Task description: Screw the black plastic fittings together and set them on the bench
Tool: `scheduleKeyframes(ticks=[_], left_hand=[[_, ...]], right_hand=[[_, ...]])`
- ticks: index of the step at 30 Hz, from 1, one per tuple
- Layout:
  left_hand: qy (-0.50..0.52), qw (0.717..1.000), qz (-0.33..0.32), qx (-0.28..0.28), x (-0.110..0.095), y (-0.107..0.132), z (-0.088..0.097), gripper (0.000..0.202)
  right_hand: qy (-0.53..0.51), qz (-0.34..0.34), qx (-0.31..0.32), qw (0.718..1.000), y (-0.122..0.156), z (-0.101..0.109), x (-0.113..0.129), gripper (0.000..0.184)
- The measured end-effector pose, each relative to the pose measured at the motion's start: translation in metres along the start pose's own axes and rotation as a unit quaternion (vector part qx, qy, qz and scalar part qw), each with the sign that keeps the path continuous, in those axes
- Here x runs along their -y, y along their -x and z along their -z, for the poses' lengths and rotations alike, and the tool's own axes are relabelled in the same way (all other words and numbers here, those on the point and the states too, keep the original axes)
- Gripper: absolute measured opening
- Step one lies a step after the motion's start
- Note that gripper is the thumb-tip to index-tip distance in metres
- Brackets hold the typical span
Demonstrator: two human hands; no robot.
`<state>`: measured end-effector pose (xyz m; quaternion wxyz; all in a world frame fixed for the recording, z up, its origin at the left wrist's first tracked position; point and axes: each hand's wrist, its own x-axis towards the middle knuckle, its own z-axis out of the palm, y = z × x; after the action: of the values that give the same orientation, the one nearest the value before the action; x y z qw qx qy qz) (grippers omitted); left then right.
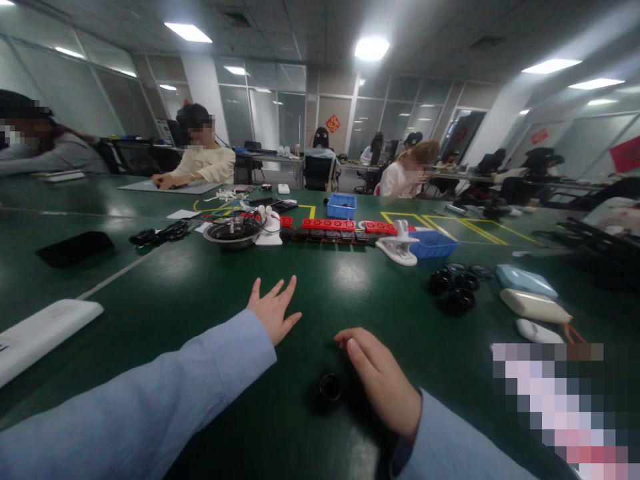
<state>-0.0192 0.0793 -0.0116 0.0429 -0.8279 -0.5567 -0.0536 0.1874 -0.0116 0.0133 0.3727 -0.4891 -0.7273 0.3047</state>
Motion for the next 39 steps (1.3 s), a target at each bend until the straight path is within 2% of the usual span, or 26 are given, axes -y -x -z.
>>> scheduleKeyframes(ticks=[5, 10, 12, 15, 18, 20, 23, 25, 30, 35, 39], left_hand=[[-0.020, 0.999, -0.014, -0.028, -0.002, 0.000, 0.006, 0.062], [0.046, 0.987, -0.117, -0.102, -0.002, 0.013, 0.024, 0.045], [0.092, 0.977, -0.172, -0.087, -0.006, 0.025, 0.030, 0.050], [0.145, 0.964, -0.220, -0.035, -0.020, 0.050, 0.028, 0.071], [0.183, 0.964, -0.195, -0.008, -0.037, 0.072, 0.019, 0.081], [0.196, 0.964, -0.178, 0.002, -0.044, 0.078, 0.015, 0.075], [0.211, 0.964, -0.164, 0.000, -0.046, 0.075, 0.012, 0.046], [0.231, 0.956, -0.179, -0.001, -0.044, 0.070, 0.011, 0.036], [0.258, 0.949, -0.179, -0.007, -0.041, 0.067, 0.007, 0.034], [0.246, 0.952, -0.179, 0.023, -0.042, 0.065, 0.008, 0.030], [0.234, 0.953, -0.187, 0.036, -0.044, 0.063, 0.013, 0.024]], right_hand=[[0.012, 0.005, 0.002, 1.000, -0.001, 0.000, -0.002, 0.033], [0.011, 0.029, 0.001, 1.000, 0.001, 0.005, 0.002, 0.025], [0.034, 0.071, 0.010, 0.997, 0.002, 0.009, 0.008, 0.024], [0.096, 0.138, 0.031, 0.985, 0.006, 0.013, 0.017, 0.024], [0.162, 0.160, 0.063, 0.972, 0.010, 0.013, 0.025, 0.026], [0.195, 0.159, 0.089, 0.964, 0.011, 0.011, 0.028, 0.024], [0.222, 0.155, 0.097, 0.958, 0.010, 0.009, 0.029, 0.023], [0.242, 0.149, 0.096, 0.954, 0.010, 0.009, 0.030, 0.023], [0.274, 0.146, 0.100, 0.945, 0.013, 0.011, 0.035, 0.026], [0.271, 0.141, 0.084, 0.948, 0.016, 0.010, 0.036, 0.033], [0.277, 0.134, 0.090, 0.947, 0.015, 0.009, 0.036, 0.028]])
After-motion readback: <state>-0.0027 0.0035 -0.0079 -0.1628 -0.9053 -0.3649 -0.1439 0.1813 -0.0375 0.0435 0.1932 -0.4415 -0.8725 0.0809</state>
